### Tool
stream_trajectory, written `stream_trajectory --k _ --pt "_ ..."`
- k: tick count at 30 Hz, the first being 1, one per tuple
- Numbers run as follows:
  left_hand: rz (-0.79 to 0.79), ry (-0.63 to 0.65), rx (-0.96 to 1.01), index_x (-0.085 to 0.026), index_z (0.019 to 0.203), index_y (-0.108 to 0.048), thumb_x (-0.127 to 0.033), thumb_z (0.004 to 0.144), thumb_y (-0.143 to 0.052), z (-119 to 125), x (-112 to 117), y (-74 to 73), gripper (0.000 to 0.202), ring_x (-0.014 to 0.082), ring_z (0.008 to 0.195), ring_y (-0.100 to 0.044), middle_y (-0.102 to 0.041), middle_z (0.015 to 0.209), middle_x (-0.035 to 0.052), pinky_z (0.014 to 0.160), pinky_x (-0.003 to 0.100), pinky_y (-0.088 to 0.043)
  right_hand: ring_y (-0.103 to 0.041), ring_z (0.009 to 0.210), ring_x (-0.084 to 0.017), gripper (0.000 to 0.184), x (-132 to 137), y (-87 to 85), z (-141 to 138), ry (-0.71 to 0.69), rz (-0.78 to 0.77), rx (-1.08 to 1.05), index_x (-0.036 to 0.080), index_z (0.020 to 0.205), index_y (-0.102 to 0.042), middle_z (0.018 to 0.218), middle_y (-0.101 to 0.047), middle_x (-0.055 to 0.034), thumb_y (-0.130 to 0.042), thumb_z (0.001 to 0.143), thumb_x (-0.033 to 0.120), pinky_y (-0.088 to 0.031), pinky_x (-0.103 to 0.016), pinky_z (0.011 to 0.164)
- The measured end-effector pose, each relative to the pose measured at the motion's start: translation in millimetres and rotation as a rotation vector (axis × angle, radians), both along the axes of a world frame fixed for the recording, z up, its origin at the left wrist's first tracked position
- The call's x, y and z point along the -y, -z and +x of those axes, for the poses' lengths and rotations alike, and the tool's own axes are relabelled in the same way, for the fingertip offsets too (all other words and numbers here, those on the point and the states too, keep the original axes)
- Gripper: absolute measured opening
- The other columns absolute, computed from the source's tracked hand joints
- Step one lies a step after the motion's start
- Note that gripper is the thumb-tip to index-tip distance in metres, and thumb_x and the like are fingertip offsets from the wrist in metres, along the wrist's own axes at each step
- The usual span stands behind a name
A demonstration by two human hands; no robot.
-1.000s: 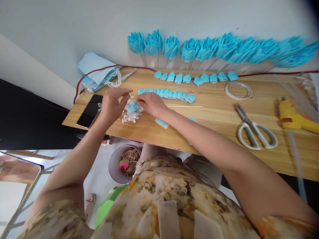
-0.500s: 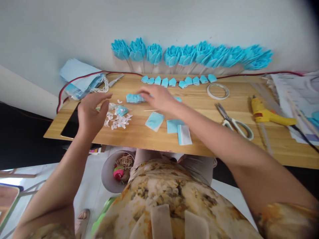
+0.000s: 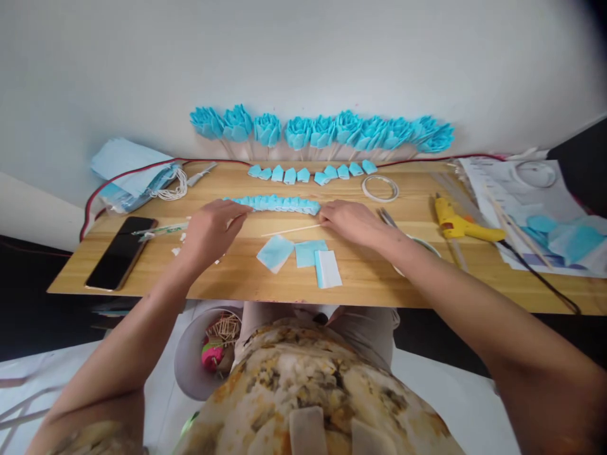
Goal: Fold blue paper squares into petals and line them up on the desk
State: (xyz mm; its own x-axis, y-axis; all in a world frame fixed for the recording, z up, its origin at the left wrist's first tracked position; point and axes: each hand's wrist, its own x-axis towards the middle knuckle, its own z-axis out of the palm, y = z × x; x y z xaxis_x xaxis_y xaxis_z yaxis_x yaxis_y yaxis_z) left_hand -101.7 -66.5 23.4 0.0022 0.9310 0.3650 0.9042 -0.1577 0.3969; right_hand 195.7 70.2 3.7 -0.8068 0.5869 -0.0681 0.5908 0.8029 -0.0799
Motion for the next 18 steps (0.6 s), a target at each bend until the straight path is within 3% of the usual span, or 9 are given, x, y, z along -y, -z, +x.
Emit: stream_trajectory --k 4,7,11,14,16,18 --pt "-0.046 -0.111 -0.085 -0.023 0.112 -0.077 -0.035 0.092 -0.054 -12 -15 3.2 0.033 0.0266 0.097 -0.071 -0.078 0.109 0.0096 0.088 0.037 -0.052 -0.068 0.1 -0.027 0.018 -14 -14.0 48 0.072 0.086 0.116 0.019 0.097 -0.071 0.104 -0.075 -0.0123 -0.054 0.099 0.022 -0.042 -0.035 0.071" --pt "-0.183 -0.133 -0.284 -0.019 0.125 -0.071 -0.031 0.091 -0.056 -20 -23 3.1 0.038 0.0296 0.111 -0.067 -0.074 0.121 0.0121 0.094 0.04 -0.05 -0.068 0.109 -0.032 0.025 -23 -23.7 58 0.128 0.133 0.101 0.016 0.114 -0.072 0.116 -0.074 -0.015 -0.054 0.098 0.023 -0.048 -0.038 0.077" --pt "-0.329 -0.065 -0.513 -0.019 0.14 -0.061 -0.029 0.09 -0.06 -15 -45 7.0 0.05 0.0324 0.124 -0.061 -0.067 0.135 0.0143 0.102 0.041 -0.047 -0.059 0.129 -0.031 0.043 -22 -14.8 10 -0.023 0.097 -0.112 0.023 0.142 -0.057 0.141 -0.064 -0.012 -0.054 0.101 0.034 -0.05 -0.042 0.097" --pt "-0.457 -0.046 -0.576 -0.017 0.144 -0.057 -0.026 0.09 -0.06 -5 -71 14.5 0.055 0.0343 0.124 -0.062 -0.068 0.132 0.017 0.103 0.044 -0.046 -0.058 0.129 -0.033 0.051 -21 1.2 -29 -0.091 0.056 -0.132 0.022 0.148 -0.051 0.141 -0.064 -0.0132 -0.056 0.099 0.029 -0.051 -0.045 0.099" --pt "-0.452 -0.059 -0.541 -0.017 0.145 -0.055 -0.023 0.091 -0.058 1 -86 15.5 0.055 0.0327 0.127 -0.061 -0.067 0.135 0.0168 0.106 0.045 -0.045 -0.058 0.128 -0.034 0.052 -26 9.7 -37 -0.077 0.071 -0.111 0.021 0.15 -0.049 0.14 -0.064 -0.015 -0.054 0.098 0.024 -0.051 -0.046 0.098" --pt "-0.364 -0.027 -0.455 -0.018 0.147 -0.053 -0.025 0.09 -0.062 6 -90 7.1 0.058 0.0301 0.133 -0.058 -0.063 0.142 0.0154 0.111 0.044 -0.043 -0.06 0.126 -0.034 0.052 -35 14.0 -30 -0.029 0.108 -0.09 0.022 0.151 -0.048 0.14 -0.064 -0.0165 -0.049 0.099 0.022 -0.051 -0.046 0.097"
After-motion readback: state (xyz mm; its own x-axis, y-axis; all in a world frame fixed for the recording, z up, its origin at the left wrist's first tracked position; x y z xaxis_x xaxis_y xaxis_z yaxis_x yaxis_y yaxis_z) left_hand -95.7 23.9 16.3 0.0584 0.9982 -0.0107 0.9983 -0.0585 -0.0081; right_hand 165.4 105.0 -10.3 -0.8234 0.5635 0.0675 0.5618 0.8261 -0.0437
